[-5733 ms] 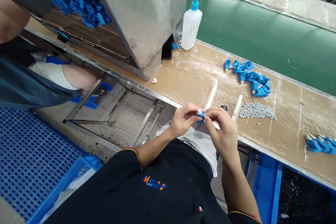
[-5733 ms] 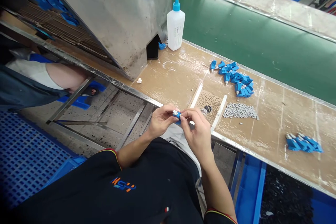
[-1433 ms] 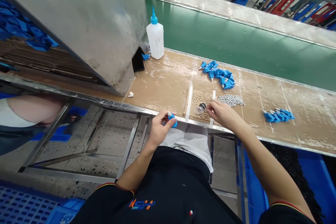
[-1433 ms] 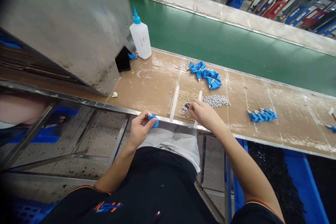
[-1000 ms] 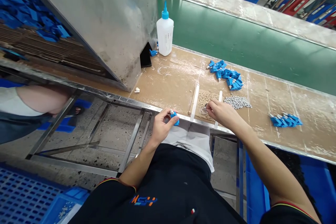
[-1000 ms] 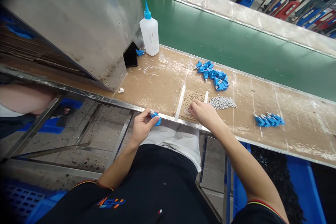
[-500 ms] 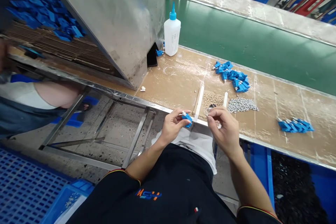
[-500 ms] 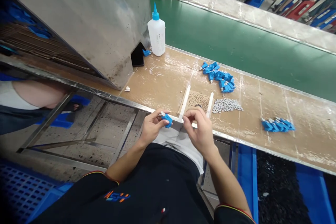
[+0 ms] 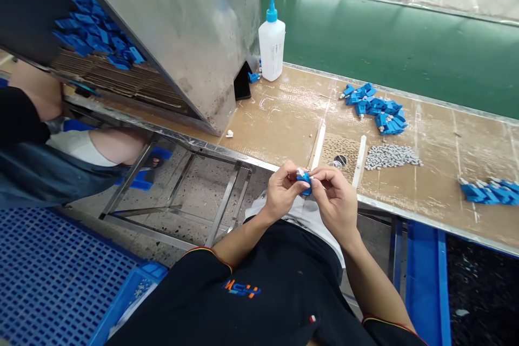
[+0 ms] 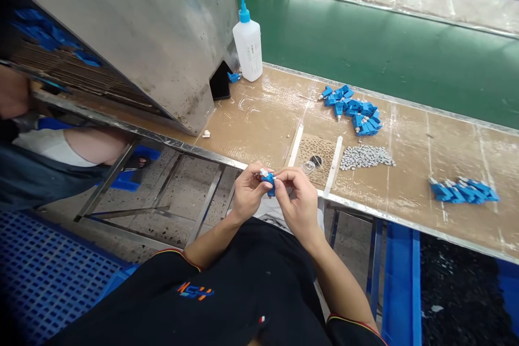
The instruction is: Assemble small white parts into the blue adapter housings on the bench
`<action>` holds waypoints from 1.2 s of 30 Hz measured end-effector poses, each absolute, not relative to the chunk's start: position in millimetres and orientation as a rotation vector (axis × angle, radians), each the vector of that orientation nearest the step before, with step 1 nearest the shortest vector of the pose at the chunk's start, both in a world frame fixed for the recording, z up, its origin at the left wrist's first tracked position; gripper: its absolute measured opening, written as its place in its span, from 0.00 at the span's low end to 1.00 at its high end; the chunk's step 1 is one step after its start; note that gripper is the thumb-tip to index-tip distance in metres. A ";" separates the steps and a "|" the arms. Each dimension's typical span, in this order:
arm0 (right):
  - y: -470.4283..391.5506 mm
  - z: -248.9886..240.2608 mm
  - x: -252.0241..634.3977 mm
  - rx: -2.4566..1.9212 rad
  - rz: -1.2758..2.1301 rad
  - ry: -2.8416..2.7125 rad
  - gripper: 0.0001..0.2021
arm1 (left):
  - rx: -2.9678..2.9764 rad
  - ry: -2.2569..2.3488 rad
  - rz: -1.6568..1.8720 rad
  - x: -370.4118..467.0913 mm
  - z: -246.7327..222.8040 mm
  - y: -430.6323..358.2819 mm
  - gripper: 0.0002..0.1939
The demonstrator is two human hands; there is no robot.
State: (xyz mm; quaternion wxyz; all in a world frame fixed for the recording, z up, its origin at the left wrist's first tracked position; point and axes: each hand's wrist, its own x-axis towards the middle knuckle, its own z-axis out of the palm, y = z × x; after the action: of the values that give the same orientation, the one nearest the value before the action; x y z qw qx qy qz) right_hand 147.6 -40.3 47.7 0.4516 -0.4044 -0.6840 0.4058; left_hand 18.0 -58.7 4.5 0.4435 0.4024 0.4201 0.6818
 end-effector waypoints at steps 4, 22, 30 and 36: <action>-40.2 46.7 148.8 -1.025 1.000 -1.711 0.07 | 0.968 1.095 1.616 19.4 7.6 -58.8 0.28; -36.0 50.0 161.0 -0.960 0.816 -2.052 0.07 | 1.258 1.116 1.474 -6.3 0.6 -60.1 0.23; -39.2 36.6 157.3 -0.947 0.951 -1.879 0.03 | 1.229 1.090 1.565 -8.4 0.7 -58.2 0.20; -42.9 19.3 153.3 -0.999 0.735 -1.892 0.05 | 0.938 1.096 1.521 3.0 -1.2 -64.7 0.24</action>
State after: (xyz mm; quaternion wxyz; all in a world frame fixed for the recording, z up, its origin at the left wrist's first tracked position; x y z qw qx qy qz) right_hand 153.3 -42.9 19.3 0.4255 -0.3994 -0.7569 0.2941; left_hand 3.0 -64.7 -1.2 0.4993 0.3878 0.4530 0.6286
